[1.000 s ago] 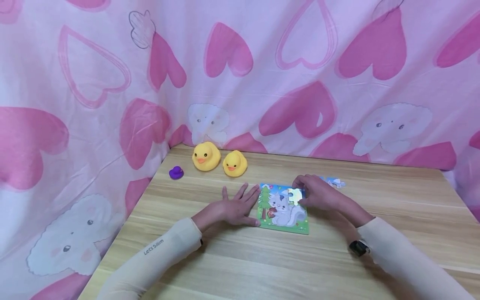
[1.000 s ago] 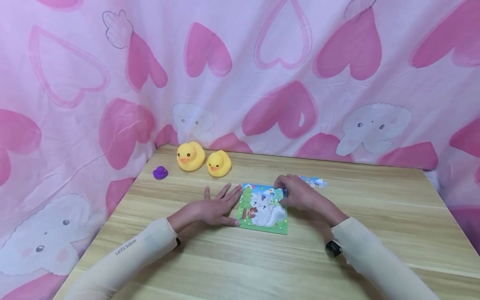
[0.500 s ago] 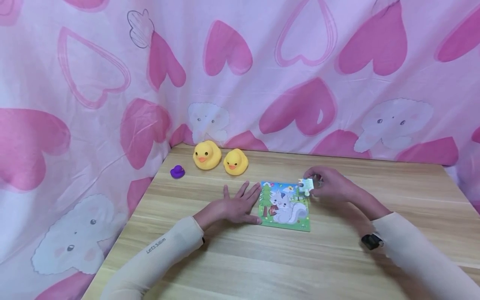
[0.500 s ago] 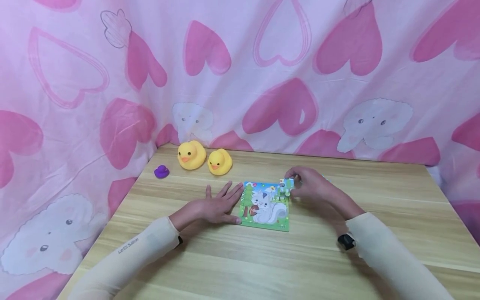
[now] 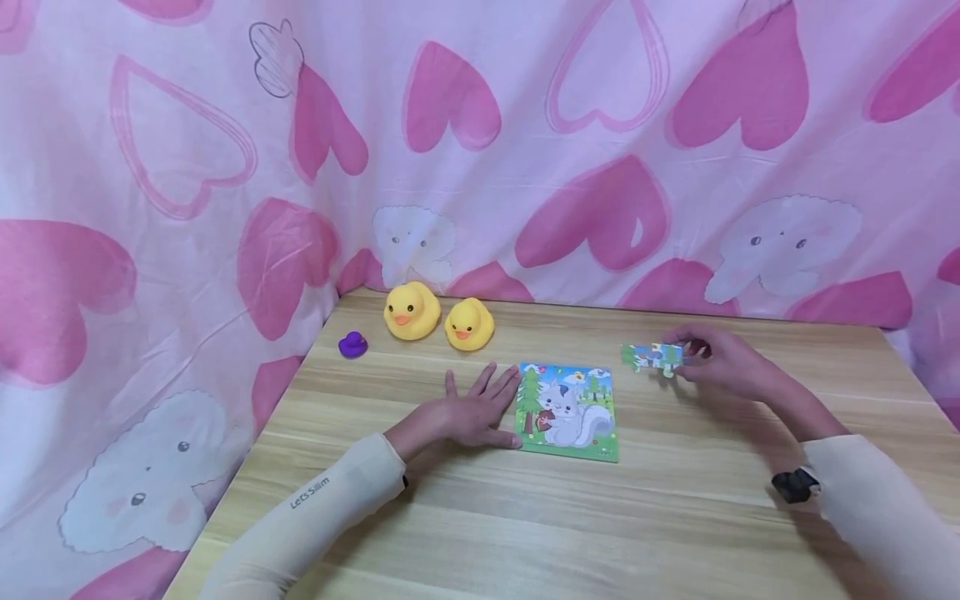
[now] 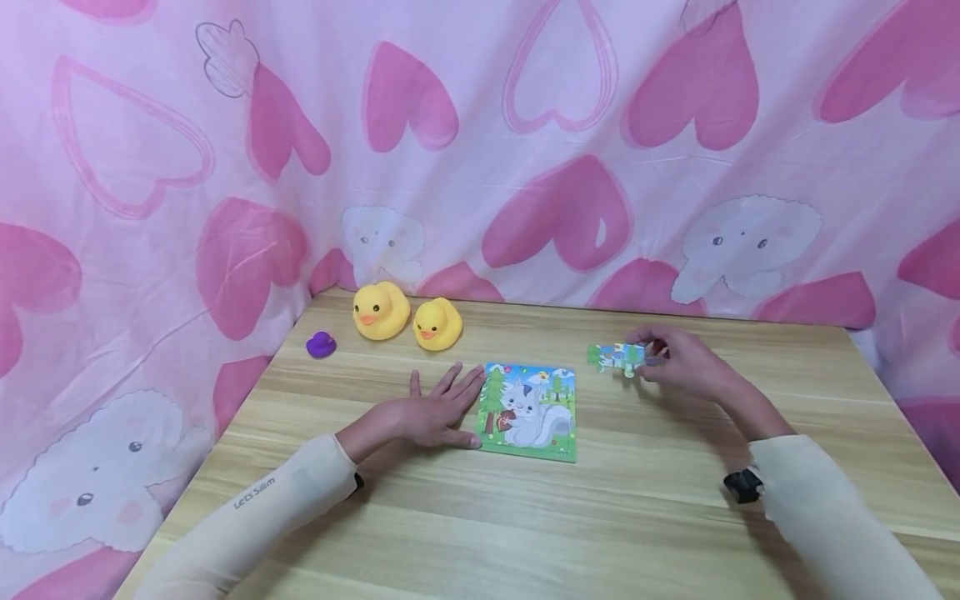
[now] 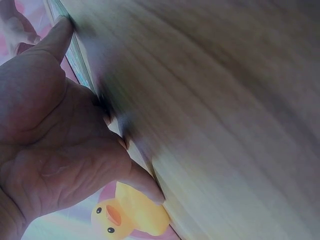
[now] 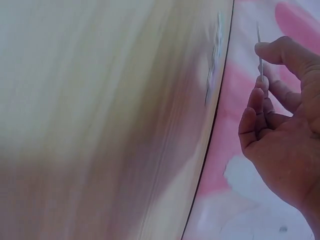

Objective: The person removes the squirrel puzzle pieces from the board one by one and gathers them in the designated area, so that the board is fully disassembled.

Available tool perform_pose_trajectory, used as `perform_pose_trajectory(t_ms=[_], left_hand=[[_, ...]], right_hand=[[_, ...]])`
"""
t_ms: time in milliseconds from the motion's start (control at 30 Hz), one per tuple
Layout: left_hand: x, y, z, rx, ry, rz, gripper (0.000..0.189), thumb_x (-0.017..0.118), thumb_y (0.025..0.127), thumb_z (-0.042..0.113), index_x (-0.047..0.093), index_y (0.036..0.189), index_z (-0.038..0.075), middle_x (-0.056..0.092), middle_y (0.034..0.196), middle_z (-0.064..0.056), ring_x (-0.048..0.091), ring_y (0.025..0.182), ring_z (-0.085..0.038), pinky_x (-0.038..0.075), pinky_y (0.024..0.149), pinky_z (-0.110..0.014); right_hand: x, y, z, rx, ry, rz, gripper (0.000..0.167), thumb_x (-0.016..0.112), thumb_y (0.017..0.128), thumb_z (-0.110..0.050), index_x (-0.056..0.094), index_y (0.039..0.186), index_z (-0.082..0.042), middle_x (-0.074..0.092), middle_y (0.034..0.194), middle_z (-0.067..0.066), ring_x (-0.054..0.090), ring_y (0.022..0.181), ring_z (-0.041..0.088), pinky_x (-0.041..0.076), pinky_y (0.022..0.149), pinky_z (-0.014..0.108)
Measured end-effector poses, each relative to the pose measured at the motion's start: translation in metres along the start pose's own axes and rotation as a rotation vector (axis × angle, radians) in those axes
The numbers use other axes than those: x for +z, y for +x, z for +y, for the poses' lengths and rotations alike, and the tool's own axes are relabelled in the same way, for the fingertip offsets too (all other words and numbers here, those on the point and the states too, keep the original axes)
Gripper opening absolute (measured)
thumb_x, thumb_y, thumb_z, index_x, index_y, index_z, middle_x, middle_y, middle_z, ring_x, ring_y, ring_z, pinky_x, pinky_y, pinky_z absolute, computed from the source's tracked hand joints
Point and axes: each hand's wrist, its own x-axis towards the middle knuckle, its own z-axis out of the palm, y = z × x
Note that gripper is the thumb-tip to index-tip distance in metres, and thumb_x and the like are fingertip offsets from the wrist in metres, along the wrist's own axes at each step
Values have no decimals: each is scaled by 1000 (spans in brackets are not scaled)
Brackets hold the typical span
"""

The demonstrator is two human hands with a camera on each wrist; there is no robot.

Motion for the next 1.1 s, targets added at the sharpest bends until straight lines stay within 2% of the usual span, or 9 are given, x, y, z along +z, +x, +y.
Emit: perform_pose_trajectory(t_ms=[67,200,367,533,600,700,933,1100], left_hand=[[4,3,-2,3,-11,8,109,52,98,75,-10,171,25,-18,179,6,-19,166,-31,-12,112,-90],[2,0,-1,2,-12,10,109,53,98,74,-11,171,24,-18,179,6,-19,166,-30,-11,113,-89],[-1,-3,0,-5,5,12,108,52,98,75,-10,171,24,-18,179,6,-18,167,-29,-10,115,-88],[-2,-3,1,1,5,10,109,52,98,75,-9,171,23,-18,179,6,-17,167,-30,-9,114,-89],[-3,-4,1,6,2,9,109,53,98,74,-9,171,23,-18,179,6,-17,167,-31,-9,114,-89],[-3,-4,2,9,0,9,108,53,98,73,-9,171,22,-18,179,6,-17,167,-31,-10,114,-89],[-2,-2,1,7,4,10,108,53,98,74,-9,171,23,-18,179,6,-17,167,-29,-10,115,-88],[-2,-2,0,8,7,10,109,52,98,75,-9,171,23,-18,179,6,-17,167,-29,-9,115,-88]], right_hand=[[-6,-4,7,16,-17,8,42,82,90,-7,70,130,-9,69,110,10,58,94,18,51,74,20],[-16,-12,21,39,-49,27,42,82,91,-9,69,131,-8,71,118,13,61,99,18,52,77,19],[-22,-14,36,57,-73,13,44,81,91,-6,69,133,-6,71,121,17,65,106,27,52,79,18],[-24,-16,48,101,-76,-36,46,77,93,-6,65,138,-4,69,127,24,66,115,41,59,89,37],[-24,-16,51,105,-76,-44,46,78,93,-6,65,138,-3,69,127,25,67,114,42,59,91,47],[-23,-15,54,103,-70,-55,46,78,93,-5,65,138,0,69,125,25,67,113,41,60,90,45],[-21,-10,58,100,-79,-63,42,75,93,0,69,134,-2,71,123,19,65,109,31,54,81,18],[-21,-7,58,115,-83,-90,42,75,93,0,70,134,-2,70,124,20,62,106,28,53,80,17]])
